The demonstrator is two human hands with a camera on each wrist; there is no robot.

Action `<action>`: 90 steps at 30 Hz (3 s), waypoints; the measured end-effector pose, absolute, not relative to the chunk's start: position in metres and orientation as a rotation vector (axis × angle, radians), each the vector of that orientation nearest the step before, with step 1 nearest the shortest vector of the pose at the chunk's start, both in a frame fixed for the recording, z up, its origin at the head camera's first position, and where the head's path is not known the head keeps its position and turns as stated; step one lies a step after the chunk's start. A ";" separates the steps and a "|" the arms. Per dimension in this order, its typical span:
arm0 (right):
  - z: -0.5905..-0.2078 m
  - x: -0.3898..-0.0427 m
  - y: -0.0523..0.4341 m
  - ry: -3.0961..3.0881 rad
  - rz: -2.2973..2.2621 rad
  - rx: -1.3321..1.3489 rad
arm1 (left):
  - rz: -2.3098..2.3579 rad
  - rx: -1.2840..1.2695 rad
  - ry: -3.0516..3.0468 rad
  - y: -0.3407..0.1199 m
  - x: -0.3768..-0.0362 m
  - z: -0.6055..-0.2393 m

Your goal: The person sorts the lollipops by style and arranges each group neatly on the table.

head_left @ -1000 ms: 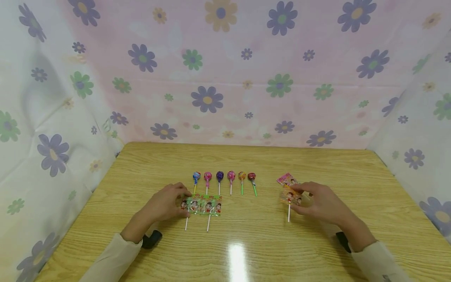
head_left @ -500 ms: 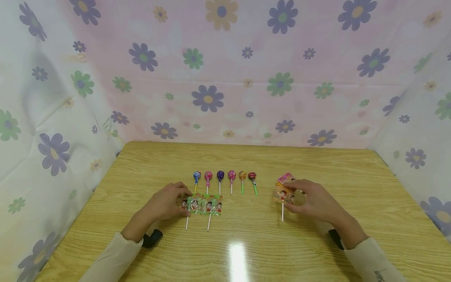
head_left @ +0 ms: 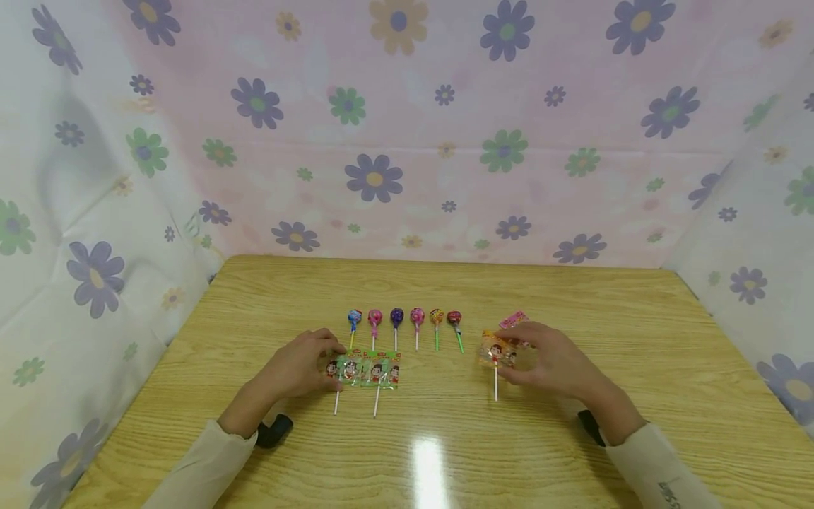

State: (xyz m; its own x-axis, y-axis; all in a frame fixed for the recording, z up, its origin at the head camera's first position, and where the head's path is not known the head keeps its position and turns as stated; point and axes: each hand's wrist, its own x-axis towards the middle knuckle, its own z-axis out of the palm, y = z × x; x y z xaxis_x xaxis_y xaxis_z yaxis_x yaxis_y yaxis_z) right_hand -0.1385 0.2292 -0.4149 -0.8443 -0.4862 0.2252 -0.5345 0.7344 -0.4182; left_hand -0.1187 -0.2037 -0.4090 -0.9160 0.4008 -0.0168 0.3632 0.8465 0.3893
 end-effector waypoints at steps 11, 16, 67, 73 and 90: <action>-0.412 -0.141 0.212 -2.812 0.711 0.891 | 0.569 0.612 2.928 -0.205 -0.119 -0.410; -0.413 -0.143 0.206 -2.823 0.720 0.913 | 0.565 0.631 2.925 -0.205 -0.119 -0.410; -0.415 -0.154 0.119 -2.774 0.358 1.272 | 0.563 0.623 2.925 -0.205 -0.122 -0.412; -0.417 -0.153 0.114 -2.813 0.290 1.267 | 0.569 0.623 2.919 -0.206 -0.122 -0.411; -0.418 -0.150 0.108 -2.815 0.217 1.310 | 0.568 0.613 2.920 -0.205 -0.120 -0.410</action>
